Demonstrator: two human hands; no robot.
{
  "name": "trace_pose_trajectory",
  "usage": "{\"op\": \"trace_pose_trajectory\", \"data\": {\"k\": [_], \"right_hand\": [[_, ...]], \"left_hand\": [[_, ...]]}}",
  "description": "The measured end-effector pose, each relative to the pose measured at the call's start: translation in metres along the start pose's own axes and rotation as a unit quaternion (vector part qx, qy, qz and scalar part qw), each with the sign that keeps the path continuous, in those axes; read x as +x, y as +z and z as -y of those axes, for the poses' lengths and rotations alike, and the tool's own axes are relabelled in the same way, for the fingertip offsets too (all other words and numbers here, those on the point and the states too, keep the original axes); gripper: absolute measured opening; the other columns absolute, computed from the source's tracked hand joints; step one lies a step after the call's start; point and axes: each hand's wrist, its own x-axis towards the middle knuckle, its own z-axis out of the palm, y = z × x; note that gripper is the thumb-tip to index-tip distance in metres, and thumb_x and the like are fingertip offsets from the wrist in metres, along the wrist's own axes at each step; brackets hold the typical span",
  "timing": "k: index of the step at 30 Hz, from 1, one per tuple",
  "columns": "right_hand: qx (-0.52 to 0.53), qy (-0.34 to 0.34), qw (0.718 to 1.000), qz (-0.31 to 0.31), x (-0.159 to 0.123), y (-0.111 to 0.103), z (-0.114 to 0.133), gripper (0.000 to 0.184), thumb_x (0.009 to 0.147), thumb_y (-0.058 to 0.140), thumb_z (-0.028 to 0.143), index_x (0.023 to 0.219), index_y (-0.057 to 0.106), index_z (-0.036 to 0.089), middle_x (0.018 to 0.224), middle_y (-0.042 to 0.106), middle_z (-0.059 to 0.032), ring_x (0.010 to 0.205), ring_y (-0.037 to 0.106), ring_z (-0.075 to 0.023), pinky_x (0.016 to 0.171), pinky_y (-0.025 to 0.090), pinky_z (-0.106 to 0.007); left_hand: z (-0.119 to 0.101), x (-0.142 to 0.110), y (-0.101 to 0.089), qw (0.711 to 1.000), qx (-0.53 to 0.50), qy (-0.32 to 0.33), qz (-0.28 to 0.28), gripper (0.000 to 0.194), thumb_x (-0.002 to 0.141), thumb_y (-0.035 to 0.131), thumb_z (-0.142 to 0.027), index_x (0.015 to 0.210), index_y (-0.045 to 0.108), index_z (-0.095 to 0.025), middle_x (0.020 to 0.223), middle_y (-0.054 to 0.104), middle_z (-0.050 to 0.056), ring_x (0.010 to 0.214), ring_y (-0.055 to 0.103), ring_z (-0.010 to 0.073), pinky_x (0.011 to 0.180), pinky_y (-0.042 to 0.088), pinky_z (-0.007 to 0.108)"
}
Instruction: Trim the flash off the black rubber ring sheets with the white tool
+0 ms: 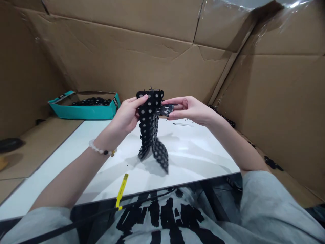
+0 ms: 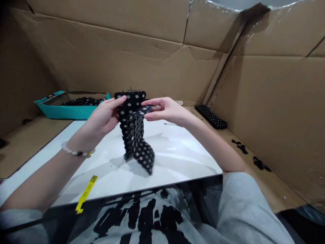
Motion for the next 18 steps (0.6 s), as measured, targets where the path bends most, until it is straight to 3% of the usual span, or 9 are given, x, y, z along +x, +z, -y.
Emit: {"op": "trace_pose_trajectory", "data": {"k": [3, 7, 10, 18], "right_hand": [[-0.037, -0.042, 0.998, 0.011, 0.013, 0.008, 0.002, 0.053, 0.070, 0.084, 0.040, 0.115, 0.068, 0.017, 0.101, 0.075, -0.0071, 0.101, 0.070, -0.0231, 0.090, 0.059, -0.040], [-0.156, -0.051, 0.986, -0.043, 0.024, 0.009, 0.010, 0.031, 0.079, 0.075, 0.046, 0.088, 0.070, 0.017, 0.078, 0.071, -0.0047, 0.083, 0.070, -0.0219, 0.076, 0.060, -0.039], [-0.218, -0.061, 0.972, -0.066, 0.031, 0.006, 0.017, 0.033, 0.079, 0.075, 0.049, 0.077, 0.067, 0.017, 0.070, 0.065, -0.0036, 0.078, 0.068, -0.0222, 0.071, 0.058, -0.038], [-0.268, -0.084, 0.956, -0.083, 0.037, 0.011, 0.025, 0.039, 0.078, 0.075, 0.054, 0.073, 0.061, 0.018, 0.069, 0.061, -0.0028, 0.078, 0.065, -0.0210, 0.074, 0.054, -0.038]], "left_hand": [[-0.001, -0.003, 0.000, 1.000, 0.014, -0.005, 0.013, 0.029, 0.067, 0.082, -0.040, 0.082, 0.070, -0.019, 0.075, 0.073, 0.004, 0.074, 0.071, 0.0231, 0.061, 0.054, 0.029], [-0.003, -0.006, -0.002, 1.000, 0.019, -0.003, 0.017, 0.028, 0.069, 0.080, -0.042, 0.082, 0.070, -0.020, 0.074, 0.072, 0.004, 0.076, 0.071, 0.0244, 0.061, 0.054, 0.030], [-0.004, -0.008, -0.001, 1.000, 0.018, -0.005, 0.018, 0.027, 0.073, 0.076, -0.045, 0.083, 0.071, -0.020, 0.076, 0.072, 0.004, 0.080, 0.071, 0.0259, 0.059, 0.053, 0.030], [-0.008, -0.010, 0.001, 1.000, -0.003, 0.002, 0.024, 0.029, 0.076, 0.074, -0.047, 0.085, 0.071, -0.020, 0.082, 0.075, 0.004, 0.084, 0.072, 0.0260, 0.060, 0.054, 0.029]]}}
